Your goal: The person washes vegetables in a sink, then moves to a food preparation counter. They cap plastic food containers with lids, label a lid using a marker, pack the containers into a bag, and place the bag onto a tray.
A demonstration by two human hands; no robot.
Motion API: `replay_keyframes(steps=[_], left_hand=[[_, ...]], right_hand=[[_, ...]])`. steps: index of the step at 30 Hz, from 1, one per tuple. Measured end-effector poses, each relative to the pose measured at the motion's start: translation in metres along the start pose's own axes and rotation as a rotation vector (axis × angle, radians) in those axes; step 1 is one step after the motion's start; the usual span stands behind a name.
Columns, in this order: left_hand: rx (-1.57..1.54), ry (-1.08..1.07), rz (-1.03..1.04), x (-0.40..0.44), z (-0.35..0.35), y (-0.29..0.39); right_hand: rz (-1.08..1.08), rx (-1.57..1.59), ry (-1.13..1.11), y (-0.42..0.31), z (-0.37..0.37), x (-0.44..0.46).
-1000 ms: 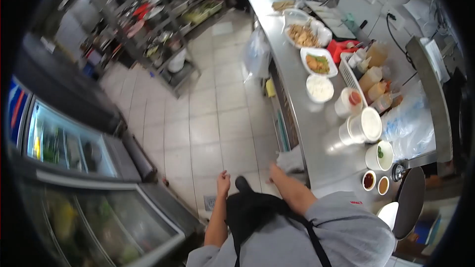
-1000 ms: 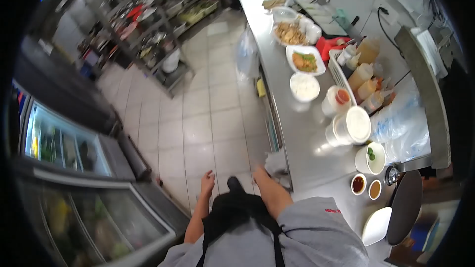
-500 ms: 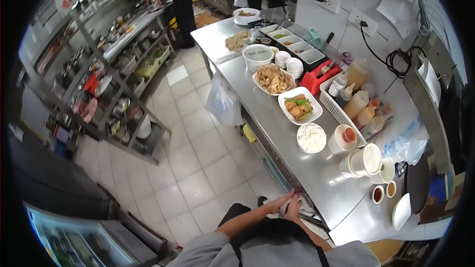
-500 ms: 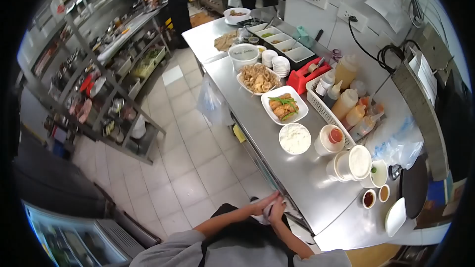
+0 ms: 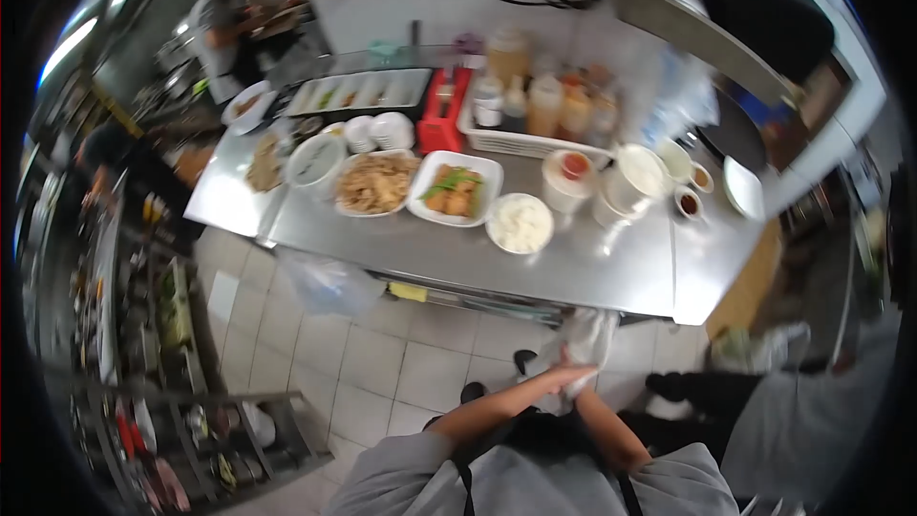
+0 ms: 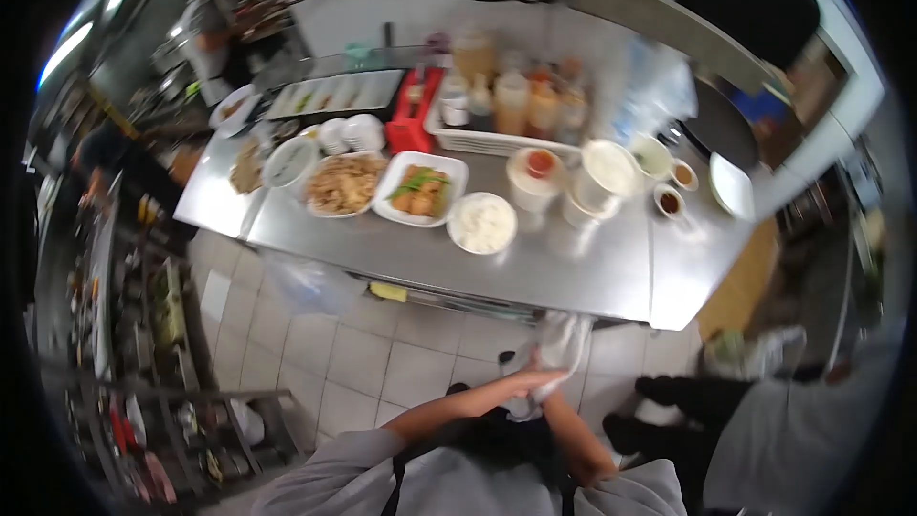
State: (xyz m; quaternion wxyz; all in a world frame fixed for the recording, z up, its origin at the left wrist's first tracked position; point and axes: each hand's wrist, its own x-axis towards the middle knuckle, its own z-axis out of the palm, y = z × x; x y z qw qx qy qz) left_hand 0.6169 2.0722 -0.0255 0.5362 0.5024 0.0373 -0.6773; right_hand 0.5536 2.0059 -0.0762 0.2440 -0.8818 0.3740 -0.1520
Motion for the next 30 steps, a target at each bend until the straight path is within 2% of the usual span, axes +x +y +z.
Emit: replay_keyframes(steps=[1,3,4,7,9,11,12,13,14,15,17,18,20,21,22,24,25,26,28,30], left_hand=[[0.071,0.267,0.089,-0.014,0.015,0.013],[0.043,0.308,0.268,0.003,-0.001,0.008],[-0.061,0.078,0.324,0.027,-0.024,-0.002],[-0.602,-0.182,0.268,0.021,-0.027,-0.015],[-0.413,0.005,0.34,0.023,-0.012,-0.02],[-0.289,-0.001,0.307,0.022,-0.001,-0.024],[0.073,0.059,0.599,0.019,-0.003,-0.022],[0.15,0.252,0.399,0.02,0.002,-0.018],[0.031,0.197,0.315,0.02,0.003,-0.016],[0.176,0.16,0.417,0.004,0.006,-0.008],[0.527,0.047,0.435,-0.012,-0.008,0.009],[0.713,-0.023,0.347,-0.018,-0.019,0.01],[1.144,0.226,0.68,-0.044,-0.045,0.013],[1.111,0.198,0.5,-0.074,-0.038,0.045],[1.074,0.178,0.317,-0.103,-0.024,0.086],[0.76,0.174,0.543,-0.107,-0.014,0.129],[0.777,0.244,0.65,-0.091,-0.015,0.146],[0.791,0.319,0.763,-0.071,-0.019,0.16],[0.782,0.588,0.943,-0.038,-0.015,0.191],[0.772,0.688,0.975,-0.004,-0.019,0.208]], right_hand=[[0.076,-0.01,-0.013,-0.007,0.013,-0.005],[0.175,-0.019,-0.034,-0.015,0.023,-0.006],[0.208,-0.021,-0.052,-0.017,0.024,-0.009],[0.246,-0.03,-0.074,-0.02,0.027,-0.004],[0.248,-0.04,-0.105,-0.015,0.025,0.0],[0.222,-0.057,-0.122,-0.004,0.015,0.002],[0.197,-0.067,-0.129,0.003,0.011,0.0],[0.173,-0.08,-0.15,0.01,0.009,0.0],[0.155,-0.107,-0.182,0.019,0.007,0.0],[0.141,-0.135,-0.222,0.026,0.003,0.002],[0.088,-0.249,-0.372,0.046,-0.008,0.011],[0.027,-0.325,-0.515,0.058,-0.019,0.02],[-0.202,-0.324,-0.774,0.07,-0.073,0.049],[-0.363,-0.163,-0.715,0.067,-0.121,0.057],[-0.21,-0.022,-0.858,0.045,-0.162,0.084],[-0.046,0.323,-0.545,-0.032,-0.22,0.135],[-0.115,0.518,-0.356,-0.037,-0.209,0.162],[-0.273,0.402,-0.278,-0.056,-0.211,0.189],[-0.432,0.535,-0.181,-0.06,-0.163,0.245],[-0.531,0.512,-0.072,-0.075,-0.137,0.27]])
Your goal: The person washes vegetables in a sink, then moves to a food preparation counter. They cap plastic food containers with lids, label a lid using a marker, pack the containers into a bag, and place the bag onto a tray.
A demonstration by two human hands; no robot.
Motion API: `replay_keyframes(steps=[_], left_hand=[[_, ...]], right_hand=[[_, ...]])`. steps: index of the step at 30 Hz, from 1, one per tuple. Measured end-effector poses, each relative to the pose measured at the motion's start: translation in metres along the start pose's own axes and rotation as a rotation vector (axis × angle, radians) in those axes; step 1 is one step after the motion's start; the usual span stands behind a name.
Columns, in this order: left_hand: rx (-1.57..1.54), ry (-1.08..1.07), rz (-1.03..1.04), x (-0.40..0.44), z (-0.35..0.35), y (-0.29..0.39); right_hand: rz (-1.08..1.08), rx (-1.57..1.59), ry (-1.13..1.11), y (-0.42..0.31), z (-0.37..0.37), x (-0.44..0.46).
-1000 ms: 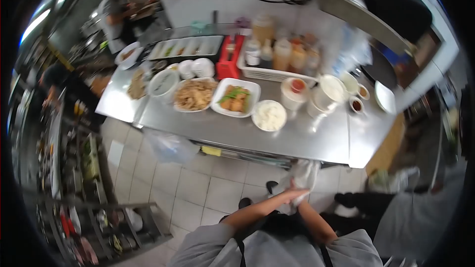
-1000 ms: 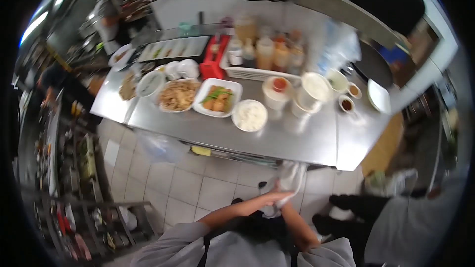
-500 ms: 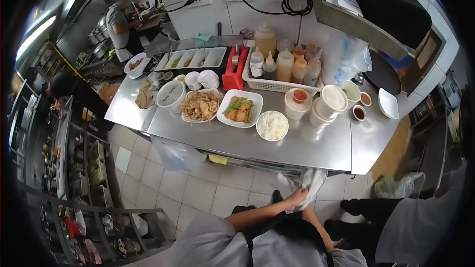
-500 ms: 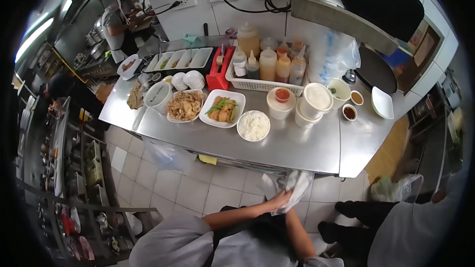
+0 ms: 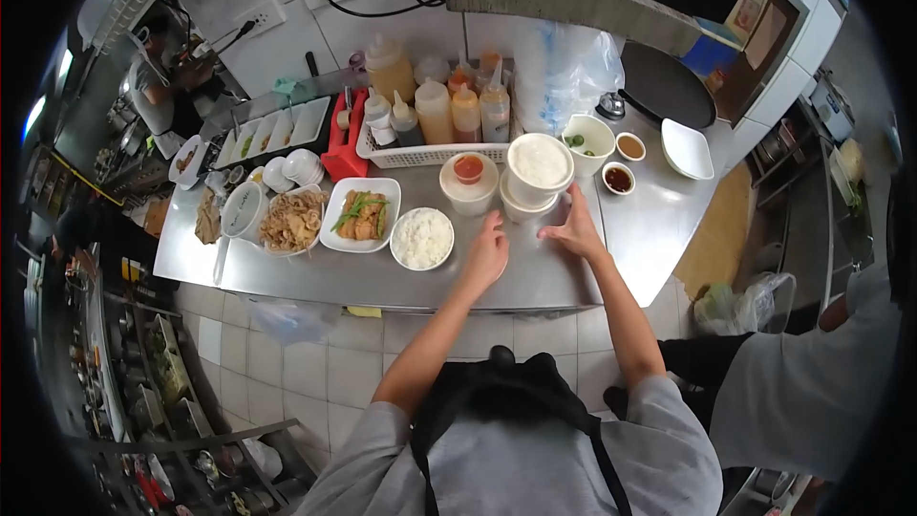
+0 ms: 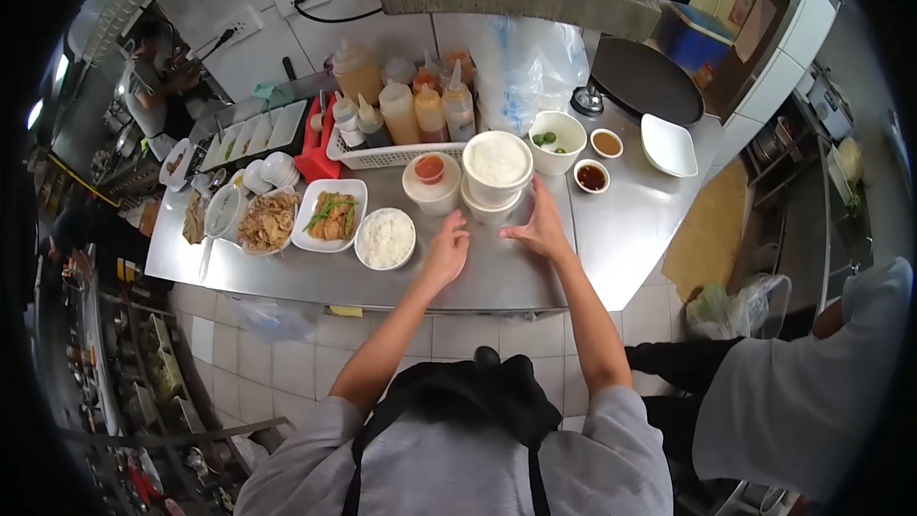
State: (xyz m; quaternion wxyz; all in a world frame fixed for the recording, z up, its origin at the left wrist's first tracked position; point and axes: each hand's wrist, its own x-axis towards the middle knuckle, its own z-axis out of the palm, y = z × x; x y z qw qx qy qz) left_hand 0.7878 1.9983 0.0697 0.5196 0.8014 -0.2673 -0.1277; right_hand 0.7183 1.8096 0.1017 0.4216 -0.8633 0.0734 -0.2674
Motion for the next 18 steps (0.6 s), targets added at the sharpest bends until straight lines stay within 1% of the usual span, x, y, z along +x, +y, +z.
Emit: replay_keyframes(steps=[2,3,4,6,9,10,12,13,16,18], left_hand=[[0.017,0.072,0.019,0.017,0.004,0.002],[0.013,0.094,0.034,0.022,0.006,0.001],[0.011,0.114,0.044,0.022,0.006,0.003],[-0.025,0.068,0.01,0.023,0.002,0.005],[-0.061,-0.014,-0.085,0.018,-0.006,0.02],[-0.07,-0.043,-0.122,0.016,-0.008,0.028],[-0.002,-0.037,-0.126,0.0,-0.008,0.04],[0.036,-0.031,-0.117,-0.008,-0.007,0.042],[-0.013,-0.005,-0.029,-0.042,0.01,0.037],[-0.017,0.009,0.01,-0.045,0.022,0.04]], right_hand=[[-0.122,0.03,0.053,-0.001,0.014,0.02],[-0.146,0.104,0.077,0.0,0.019,0.025],[-0.104,0.177,0.07,-0.003,0.02,0.025],[-0.017,0.322,0.057,-0.01,0.022,0.025],[0.06,0.254,0.062,-0.014,0.022,0.02],[0.062,0.16,0.068,-0.011,0.023,0.016],[0.054,-0.029,0.083,-0.004,0.027,0.005],[0.023,-0.03,0.082,-0.002,0.026,-0.001],[0.264,0.171,-0.141,-0.011,-0.006,-0.021],[0.289,0.438,0.026,-0.017,-0.025,-0.012]])
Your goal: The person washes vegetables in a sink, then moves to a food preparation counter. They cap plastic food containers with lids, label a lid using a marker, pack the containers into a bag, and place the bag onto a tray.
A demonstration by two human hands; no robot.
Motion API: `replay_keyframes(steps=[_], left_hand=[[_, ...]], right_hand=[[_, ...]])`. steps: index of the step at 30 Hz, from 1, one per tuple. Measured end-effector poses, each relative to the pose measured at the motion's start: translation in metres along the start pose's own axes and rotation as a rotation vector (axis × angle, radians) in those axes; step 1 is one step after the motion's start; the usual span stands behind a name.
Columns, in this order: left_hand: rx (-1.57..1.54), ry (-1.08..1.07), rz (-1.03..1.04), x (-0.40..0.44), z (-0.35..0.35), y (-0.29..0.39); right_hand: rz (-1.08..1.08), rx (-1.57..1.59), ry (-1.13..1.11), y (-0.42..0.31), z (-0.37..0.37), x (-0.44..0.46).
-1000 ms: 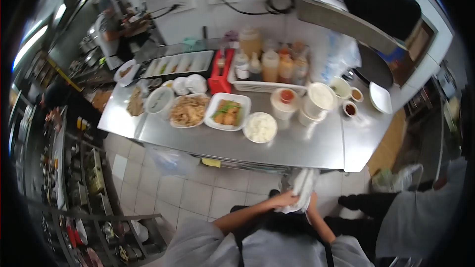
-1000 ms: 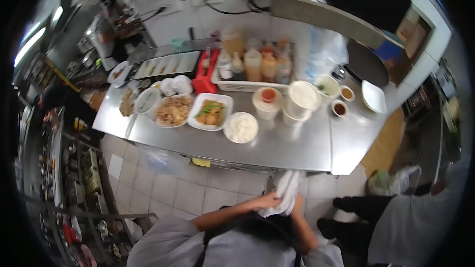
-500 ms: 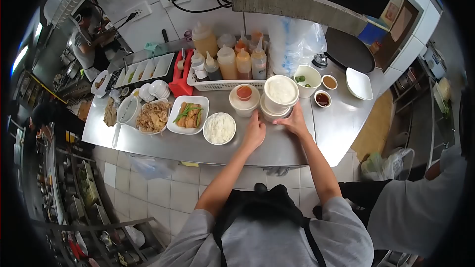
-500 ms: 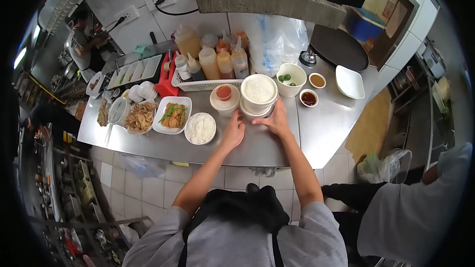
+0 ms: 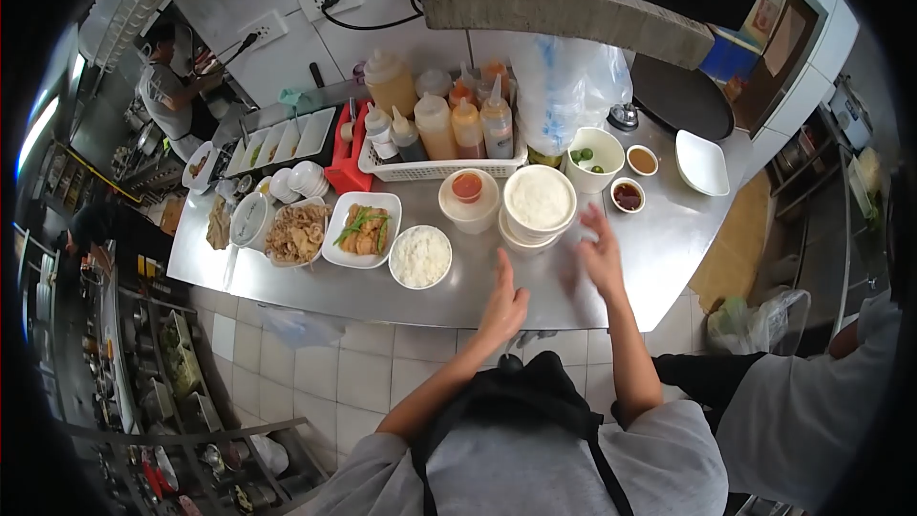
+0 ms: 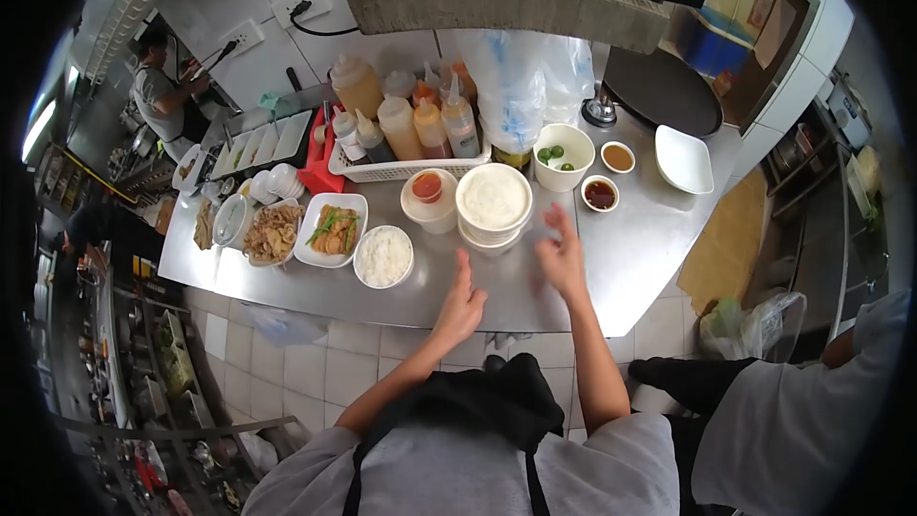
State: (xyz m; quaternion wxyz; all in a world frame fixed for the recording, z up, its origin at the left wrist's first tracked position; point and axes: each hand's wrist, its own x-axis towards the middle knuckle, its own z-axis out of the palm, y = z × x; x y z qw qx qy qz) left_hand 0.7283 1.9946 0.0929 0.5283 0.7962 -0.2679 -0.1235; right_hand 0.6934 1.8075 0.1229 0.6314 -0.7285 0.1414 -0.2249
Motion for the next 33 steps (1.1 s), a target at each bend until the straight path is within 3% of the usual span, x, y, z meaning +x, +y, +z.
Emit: replay_keyframes(steps=[2,4,5,6,7,10,14,17,20,25,31,33], left_hand=[[-0.122,-0.022,-0.027,-0.004,0.011,0.0],[-0.32,-0.062,-0.082,0.012,0.017,-0.006],[-0.405,-0.076,-0.104,0.017,0.019,-0.009],[-0.462,-0.08,-0.119,0.021,0.017,-0.014],[-0.521,-0.081,-0.13,0.027,0.014,-0.016],[-0.146,0.14,0.102,0.023,-0.015,0.024],[-0.141,0.09,0.348,0.055,-0.044,0.049],[-0.136,0.047,0.363,0.071,-0.042,0.042],[-0.165,0.095,0.343,0.083,-0.038,0.039],[-0.134,0.114,0.364,0.088,-0.031,0.026],[-0.191,0.148,0.352,0.09,-0.02,0.023],[-0.099,0.107,0.299,0.09,-0.021,0.023]], right_hand=[[-0.047,0.315,0.076,-0.008,-0.001,0.016],[-0.087,0.428,0.048,-0.009,0.018,0.034],[-0.092,0.368,-0.006,-0.01,0.028,0.034],[0.1,0.352,0.066,0.035,0.039,0.035],[0.075,0.311,0.026,0.034,0.041,0.028],[-0.165,0.215,-0.026,0.017,0.034,0.026],[-0.453,0.032,-0.066,-0.008,0.022,0.043],[-0.109,0.495,-0.338,-0.027,0.018,0.074],[0.064,0.561,-0.447,-0.032,0.022,0.079],[0.138,0.522,-0.331,-0.022,0.03,0.069],[0.188,0.306,-0.408,0.007,0.022,0.067],[0.21,0.362,-0.345,0.017,0.022,0.054]])
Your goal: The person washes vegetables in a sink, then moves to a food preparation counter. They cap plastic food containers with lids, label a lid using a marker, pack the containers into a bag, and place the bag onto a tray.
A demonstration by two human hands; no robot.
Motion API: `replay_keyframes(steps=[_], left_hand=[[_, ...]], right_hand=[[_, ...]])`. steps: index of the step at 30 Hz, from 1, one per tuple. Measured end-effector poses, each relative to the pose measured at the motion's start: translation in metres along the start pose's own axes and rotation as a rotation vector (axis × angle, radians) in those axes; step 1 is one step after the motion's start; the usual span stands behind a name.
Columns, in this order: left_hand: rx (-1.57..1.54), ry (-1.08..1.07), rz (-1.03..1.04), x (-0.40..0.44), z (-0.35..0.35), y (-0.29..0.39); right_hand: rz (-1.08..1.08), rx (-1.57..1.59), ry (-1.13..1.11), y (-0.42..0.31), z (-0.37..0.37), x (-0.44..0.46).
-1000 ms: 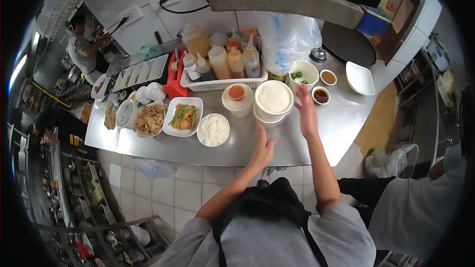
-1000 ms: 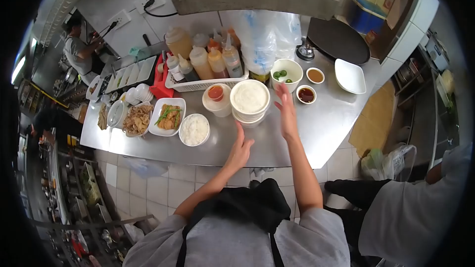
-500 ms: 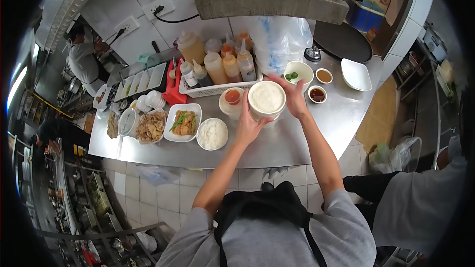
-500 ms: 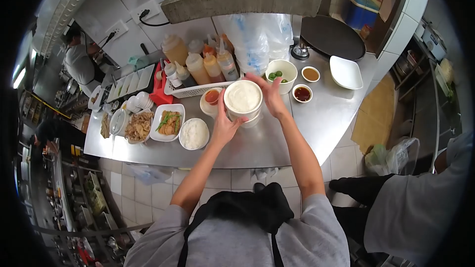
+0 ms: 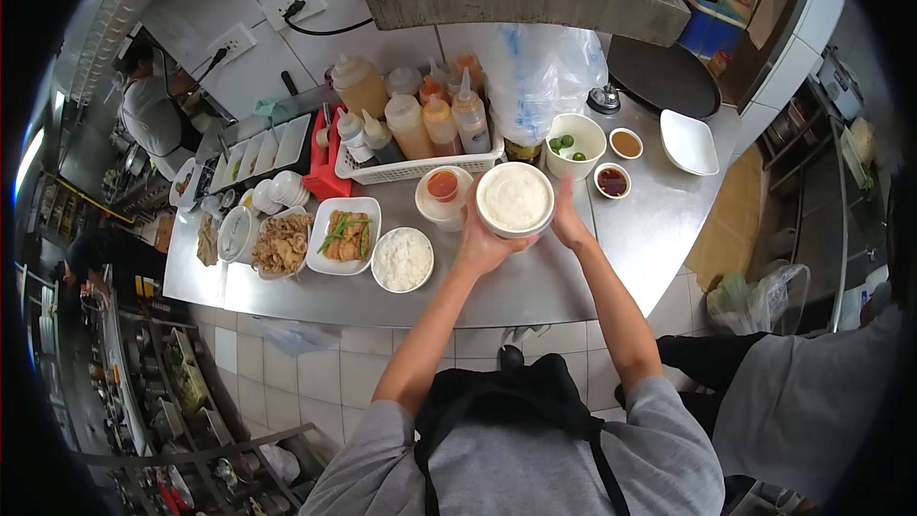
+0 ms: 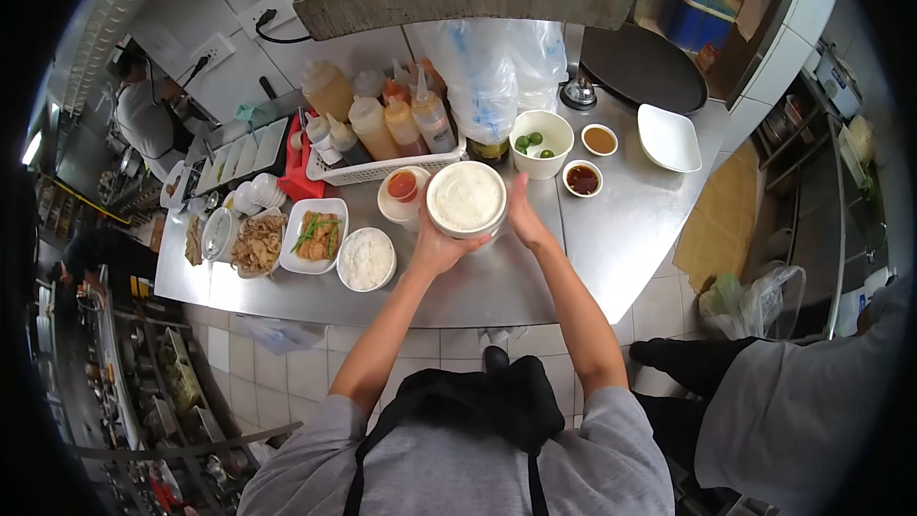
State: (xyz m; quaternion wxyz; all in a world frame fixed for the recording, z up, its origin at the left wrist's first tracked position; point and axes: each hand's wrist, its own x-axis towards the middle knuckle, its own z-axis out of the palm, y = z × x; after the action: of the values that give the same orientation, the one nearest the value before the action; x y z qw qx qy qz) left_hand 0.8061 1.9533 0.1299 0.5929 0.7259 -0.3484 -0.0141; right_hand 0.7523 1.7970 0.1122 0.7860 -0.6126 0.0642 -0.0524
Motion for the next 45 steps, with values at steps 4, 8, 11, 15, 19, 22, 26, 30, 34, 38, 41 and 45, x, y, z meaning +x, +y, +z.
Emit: replay_keyframes(steps=[4,8,11,15,19,22,26,30,34,38,41,45], left_hand=[[0.249,-0.086,-0.021,0.0,-0.006,0.016],[0.348,0.038,-0.089,-0.02,0.007,0.027],[0.451,0.067,-0.072,-0.06,0.014,0.015],[0.115,0.136,-0.061,-0.077,0.011,-0.015],[-0.094,-0.017,-0.271,-0.058,0.017,-0.024],[-0.13,-0.078,-0.361,-0.048,0.01,-0.018],[-0.012,-0.006,-0.203,-0.071,0.011,-0.019],[-0.138,-0.128,-0.114,-0.14,-0.063,0.023],[-0.231,0.304,-0.304,-0.197,-0.131,-0.014],[-0.255,0.437,-0.505,-0.197,-0.196,-0.012],[-0.335,0.348,-0.513,-0.2,-0.232,-0.018],[-0.348,0.251,-0.479,-0.226,-0.284,-0.024]], right_hand=[[-0.08,-0.115,0.104,0.024,0.001,-0.022],[-0.329,-0.216,0.32,0.05,0.019,-0.044],[-0.323,-0.086,0.345,0.061,0.013,-0.041],[-0.267,0.419,0.332,0.054,0.002,-0.019],[-0.128,0.551,0.526,0.024,0.041,-0.007],[-0.16,0.542,0.558,0.021,0.048,0.002],[-0.338,0.161,0.721,0.029,0.028,0.006],[-0.355,-0.344,0.839,0.03,0.055,-0.065],[-0.29,-0.475,0.404,0.061,0.133,-0.111],[-0.236,-0.861,0.318,0.063,0.206,-0.074],[-0.172,-1.115,0.489,0.074,0.22,-0.051],[-0.257,-1.184,0.682,0.083,0.227,-0.037]])
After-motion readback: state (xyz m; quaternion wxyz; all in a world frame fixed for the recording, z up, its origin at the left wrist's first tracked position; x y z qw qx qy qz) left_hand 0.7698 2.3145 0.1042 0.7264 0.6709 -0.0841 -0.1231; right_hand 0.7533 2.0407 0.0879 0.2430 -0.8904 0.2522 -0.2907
